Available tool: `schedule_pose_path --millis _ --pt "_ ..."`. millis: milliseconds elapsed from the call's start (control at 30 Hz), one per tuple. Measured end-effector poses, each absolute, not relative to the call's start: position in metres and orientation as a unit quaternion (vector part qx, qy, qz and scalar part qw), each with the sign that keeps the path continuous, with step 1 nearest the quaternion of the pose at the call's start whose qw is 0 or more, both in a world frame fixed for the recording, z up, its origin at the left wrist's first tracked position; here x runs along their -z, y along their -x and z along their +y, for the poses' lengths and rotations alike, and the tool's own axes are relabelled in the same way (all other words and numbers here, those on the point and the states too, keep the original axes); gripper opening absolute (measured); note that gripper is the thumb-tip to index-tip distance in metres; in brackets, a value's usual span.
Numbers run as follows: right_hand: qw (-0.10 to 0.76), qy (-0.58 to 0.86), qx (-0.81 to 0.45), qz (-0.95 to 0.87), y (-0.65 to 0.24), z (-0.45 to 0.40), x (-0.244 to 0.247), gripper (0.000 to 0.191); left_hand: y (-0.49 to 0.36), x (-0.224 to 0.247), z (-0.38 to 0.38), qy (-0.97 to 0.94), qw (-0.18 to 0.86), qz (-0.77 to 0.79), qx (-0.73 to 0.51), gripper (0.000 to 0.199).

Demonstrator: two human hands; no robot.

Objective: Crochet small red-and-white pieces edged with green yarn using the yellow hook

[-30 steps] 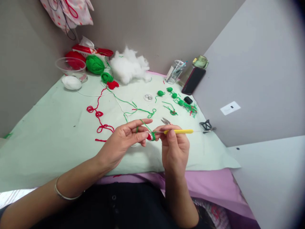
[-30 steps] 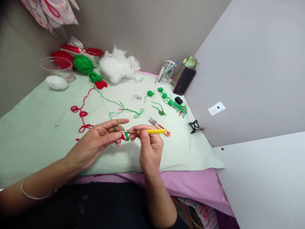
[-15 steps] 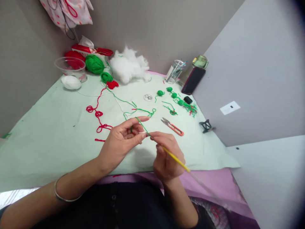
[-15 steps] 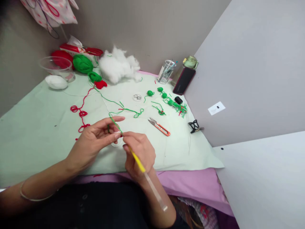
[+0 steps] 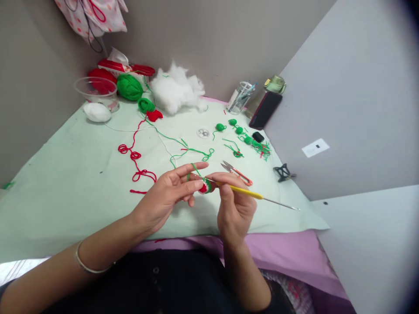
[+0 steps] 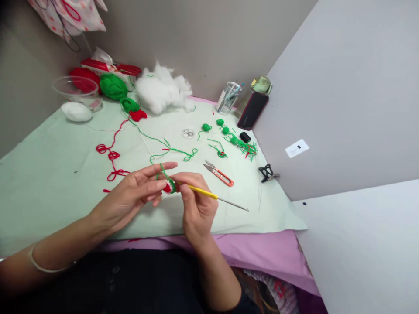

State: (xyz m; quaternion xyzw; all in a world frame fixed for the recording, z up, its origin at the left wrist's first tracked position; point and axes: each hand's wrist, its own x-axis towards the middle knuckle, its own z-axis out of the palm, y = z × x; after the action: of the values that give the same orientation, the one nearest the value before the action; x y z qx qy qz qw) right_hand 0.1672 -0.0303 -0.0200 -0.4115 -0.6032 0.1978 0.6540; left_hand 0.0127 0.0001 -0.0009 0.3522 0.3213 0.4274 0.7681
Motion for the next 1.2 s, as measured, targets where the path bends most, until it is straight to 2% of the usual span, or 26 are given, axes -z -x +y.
schedule_pose_path --millis 100,167,233,333,400,567,700,833,1033,1200 --pt "0.61 0.441 -0.107 -0.65 -0.167 -0.032 0.027 0.025 -0.016 0.005 -0.002 -0.368 0.75 0.324 -0.444 0.048" --pt "0.584 0.436 -0.022 -0.685 -0.168 -0.034 0.032 0.03 -0.016 0.006 -0.001 -0.342 0.775 0.314 -0.429 0.046" --pt "0.585 0.432 0.011 -0.687 -0.17 -0.035 0.033 0.031 -0.015 0.005 0.001 -0.293 0.81 0.304 -0.407 0.039" --pt "0.658 0.435 -0.109 -0.605 -0.173 -0.033 0.028 0.024 -0.013 0.002 0.004 -0.252 0.824 0.299 -0.409 0.03" --pt "0.691 0.417 -0.205 -0.554 -0.173 -0.031 0.024 0.021 -0.012 0.0 0.004 -0.268 0.813 0.302 -0.419 0.033" --pt "0.648 0.428 -0.282 -0.563 -0.173 -0.028 0.022 0.016 -0.014 0.0 -0.002 -0.337 0.78 0.32 -0.419 0.043" --pt "0.672 0.404 -0.348 -0.515 -0.177 -0.026 0.022 0.02 -0.013 0.001 -0.002 -0.361 0.778 0.312 -0.408 0.041" --pt "0.666 0.405 -0.347 -0.522 -0.179 -0.026 0.02 0.021 -0.013 -0.001 0.0 -0.372 0.772 0.316 -0.408 0.046" --pt "0.654 0.388 -0.331 -0.558 -0.178 -0.029 0.022 0.019 -0.014 -0.005 -0.002 -0.374 0.767 0.326 -0.407 0.078" --pt "0.669 0.392 -0.332 -0.537 -0.178 -0.027 0.021 0.018 -0.013 -0.006 -0.003 -0.374 0.771 0.31 -0.411 0.07"
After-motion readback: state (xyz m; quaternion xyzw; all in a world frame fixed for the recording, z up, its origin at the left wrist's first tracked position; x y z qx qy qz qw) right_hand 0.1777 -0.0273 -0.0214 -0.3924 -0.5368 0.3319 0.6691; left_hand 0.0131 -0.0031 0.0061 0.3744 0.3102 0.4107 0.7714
